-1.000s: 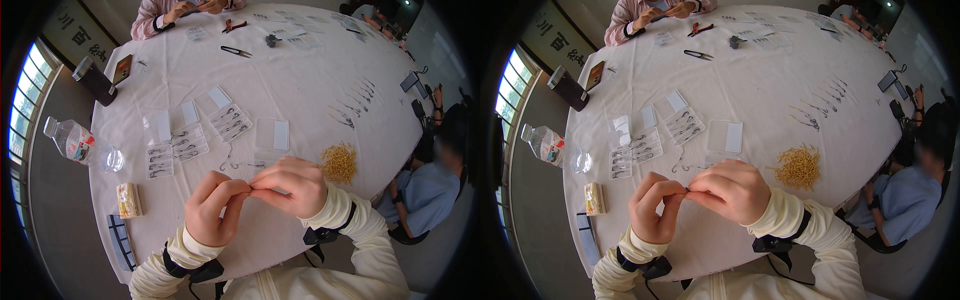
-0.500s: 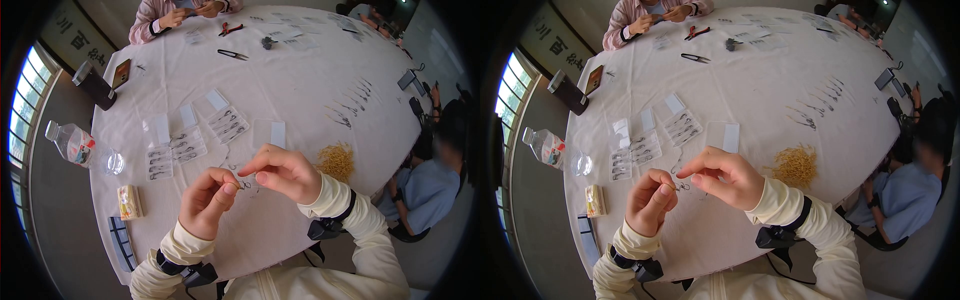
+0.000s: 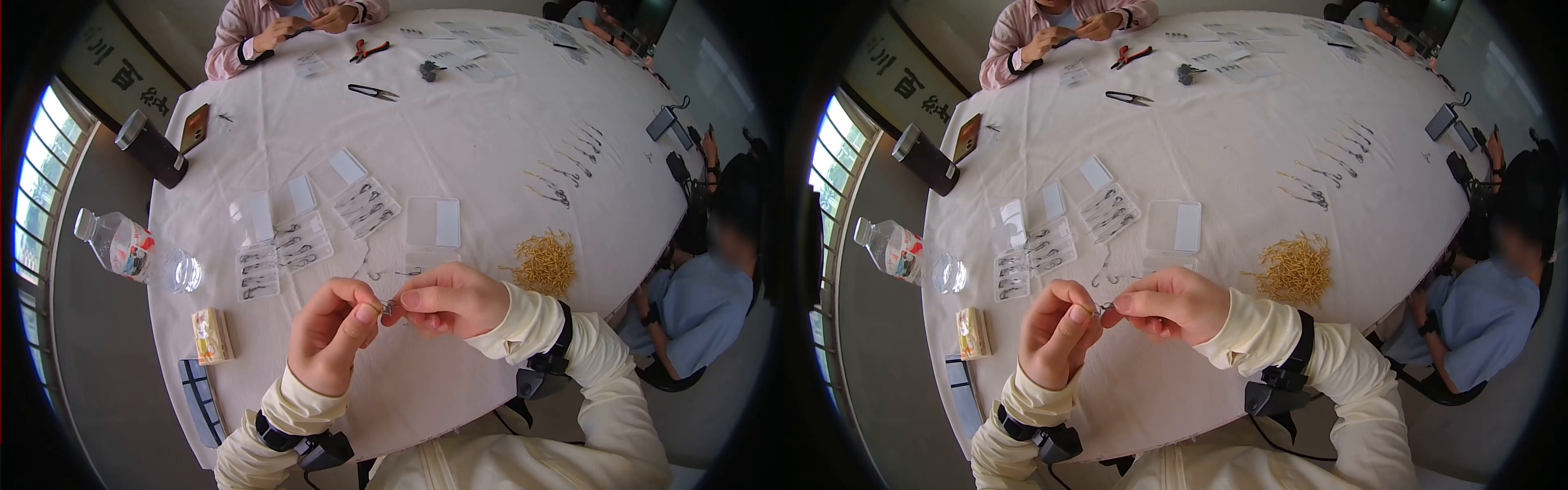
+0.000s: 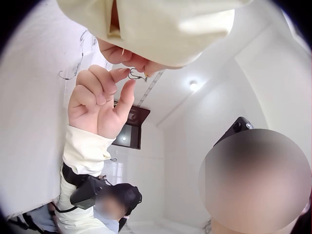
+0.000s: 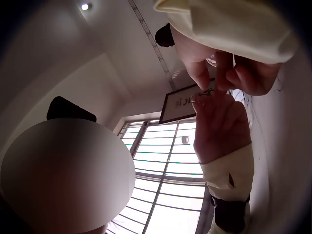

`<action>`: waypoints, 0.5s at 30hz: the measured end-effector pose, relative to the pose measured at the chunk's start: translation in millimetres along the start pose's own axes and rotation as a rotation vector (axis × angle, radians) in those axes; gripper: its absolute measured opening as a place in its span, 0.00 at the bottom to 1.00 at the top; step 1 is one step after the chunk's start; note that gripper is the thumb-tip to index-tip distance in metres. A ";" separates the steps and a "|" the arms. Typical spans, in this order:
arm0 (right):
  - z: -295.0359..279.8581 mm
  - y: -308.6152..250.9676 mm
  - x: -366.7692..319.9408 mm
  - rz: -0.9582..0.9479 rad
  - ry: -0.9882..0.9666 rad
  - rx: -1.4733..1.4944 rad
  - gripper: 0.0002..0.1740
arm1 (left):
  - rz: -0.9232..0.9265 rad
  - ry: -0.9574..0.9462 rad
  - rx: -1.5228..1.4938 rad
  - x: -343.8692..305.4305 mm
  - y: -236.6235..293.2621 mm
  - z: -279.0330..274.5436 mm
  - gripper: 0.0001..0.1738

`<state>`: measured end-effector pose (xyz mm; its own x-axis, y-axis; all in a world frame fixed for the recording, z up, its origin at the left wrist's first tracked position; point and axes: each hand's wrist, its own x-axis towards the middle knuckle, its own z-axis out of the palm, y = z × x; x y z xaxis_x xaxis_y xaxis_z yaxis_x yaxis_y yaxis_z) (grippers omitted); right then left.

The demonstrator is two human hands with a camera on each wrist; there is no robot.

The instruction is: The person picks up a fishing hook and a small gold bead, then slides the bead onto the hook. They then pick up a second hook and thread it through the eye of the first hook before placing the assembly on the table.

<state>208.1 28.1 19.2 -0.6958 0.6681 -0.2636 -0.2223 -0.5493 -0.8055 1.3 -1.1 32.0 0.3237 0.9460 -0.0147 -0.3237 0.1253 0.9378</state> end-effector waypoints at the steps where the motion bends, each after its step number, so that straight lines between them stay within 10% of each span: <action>1: -0.1 0.6 0.0 0.012 -0.008 0.043 0.17 | -0.001 -0.006 0.009 -0.3 0.0 0.3 0.05; 15: 1.8 3.1 0.3 -0.011 0.003 0.202 0.14 | -0.010 0.000 0.031 -1.9 -2.1 5.1 0.05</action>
<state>206.0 25.8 17.6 -0.6904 0.6762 -0.2570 -0.3627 -0.6310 -0.6858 5.9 -4.7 31.9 0.3273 0.9446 -0.0243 -0.2928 0.1258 0.9478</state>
